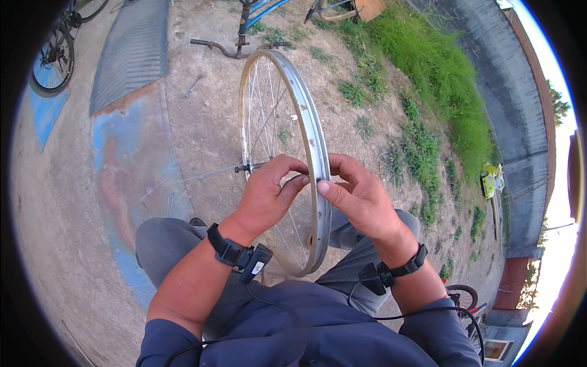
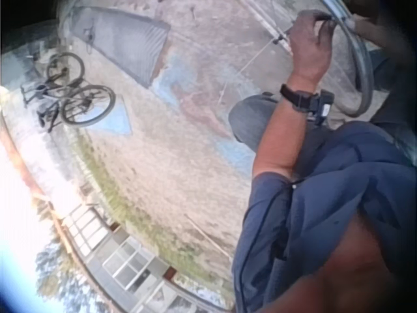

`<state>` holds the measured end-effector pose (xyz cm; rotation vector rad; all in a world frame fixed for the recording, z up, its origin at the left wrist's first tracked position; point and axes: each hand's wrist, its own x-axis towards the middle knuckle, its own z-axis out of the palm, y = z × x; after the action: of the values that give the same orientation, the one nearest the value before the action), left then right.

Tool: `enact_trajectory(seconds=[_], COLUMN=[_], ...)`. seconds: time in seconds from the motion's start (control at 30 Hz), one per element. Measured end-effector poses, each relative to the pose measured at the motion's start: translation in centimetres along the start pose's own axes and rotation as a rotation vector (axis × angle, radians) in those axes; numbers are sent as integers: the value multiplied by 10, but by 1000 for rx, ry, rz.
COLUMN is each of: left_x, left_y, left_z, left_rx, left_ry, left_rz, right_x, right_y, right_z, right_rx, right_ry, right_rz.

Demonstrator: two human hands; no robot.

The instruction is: The person laces a bicycle wheel by inserting spokes through the hub and rim, threading them through existing spokes, and securing them with nipples. The person rotates the wheel to access different spoke holes and continues adding spokes one at a time.

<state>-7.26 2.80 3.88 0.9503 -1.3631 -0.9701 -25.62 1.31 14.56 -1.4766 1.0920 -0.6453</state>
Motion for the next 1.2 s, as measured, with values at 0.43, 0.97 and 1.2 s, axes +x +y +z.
enact_trajectory(seconds=[0.43,0.97,1.2], left_x=[8,10,13], left_y=[-2,8,7], left_z=[-2,-5,-3], left_rx=[61,-328,-338], left_ry=[-18,-172,-155], left_rz=[126,-66,-56], right_x=[-16,-18,-18], right_y=[3,8,8], right_z=[13,16,14], right_rx=[-120,-37,-20], right_ry=[113,182,169], right_rz=[57,0,17])
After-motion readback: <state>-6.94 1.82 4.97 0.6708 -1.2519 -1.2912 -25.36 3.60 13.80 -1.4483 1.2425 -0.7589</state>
